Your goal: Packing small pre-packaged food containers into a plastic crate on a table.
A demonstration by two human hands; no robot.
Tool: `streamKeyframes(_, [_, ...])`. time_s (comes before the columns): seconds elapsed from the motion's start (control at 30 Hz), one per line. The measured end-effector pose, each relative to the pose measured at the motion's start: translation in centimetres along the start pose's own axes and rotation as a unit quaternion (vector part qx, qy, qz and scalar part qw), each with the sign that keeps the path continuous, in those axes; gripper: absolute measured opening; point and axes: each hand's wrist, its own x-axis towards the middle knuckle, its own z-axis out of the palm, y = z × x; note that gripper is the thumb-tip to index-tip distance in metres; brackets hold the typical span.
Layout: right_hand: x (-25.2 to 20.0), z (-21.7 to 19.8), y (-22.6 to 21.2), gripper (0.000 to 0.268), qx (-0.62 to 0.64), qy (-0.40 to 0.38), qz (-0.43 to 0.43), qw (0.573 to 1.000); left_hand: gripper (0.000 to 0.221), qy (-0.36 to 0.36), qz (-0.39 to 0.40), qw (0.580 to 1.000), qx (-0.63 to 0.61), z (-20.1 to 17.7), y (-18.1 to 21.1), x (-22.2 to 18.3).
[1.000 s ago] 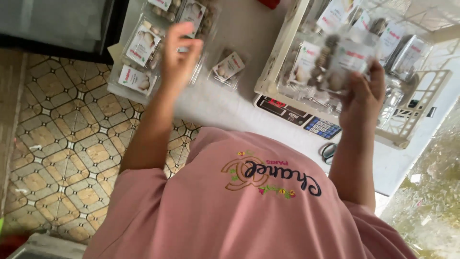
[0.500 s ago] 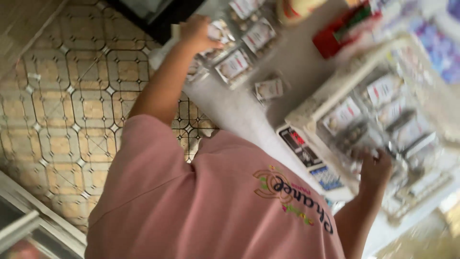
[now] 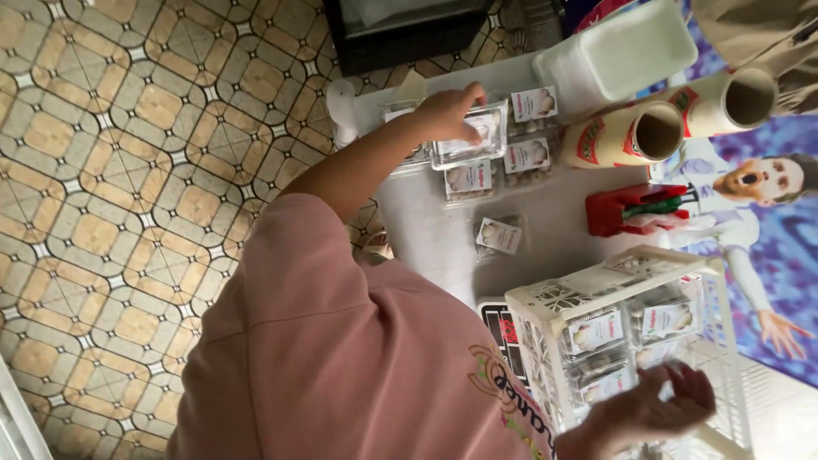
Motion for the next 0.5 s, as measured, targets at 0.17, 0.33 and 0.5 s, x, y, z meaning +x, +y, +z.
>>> streamKeyframes(0.17, [-1.6, 5.7, -3.8, 0.079, 0.349, -0.291, 0.075, 0.888, 0.054, 0.062, 0.045, 0.946, -0.315, 2.8, 5.7, -6.5])
streamKeyframes(0.33, [-3.1, 9.9, -1.9, 0.082, 0.38, -0.408, 0.28, 0.782, 0.088, 0.013, 0.095, 0.874, -0.477, 10.9, 10.9, -10.6])
streamKeyframes(0.5, [-3.8, 10.7, -4.0, 0.037, 0.433, -0.319, 0.306, 0.785, 0.078, 0.017, 0.199, 0.862, -0.466, 14.6, 9.1, -7.3])
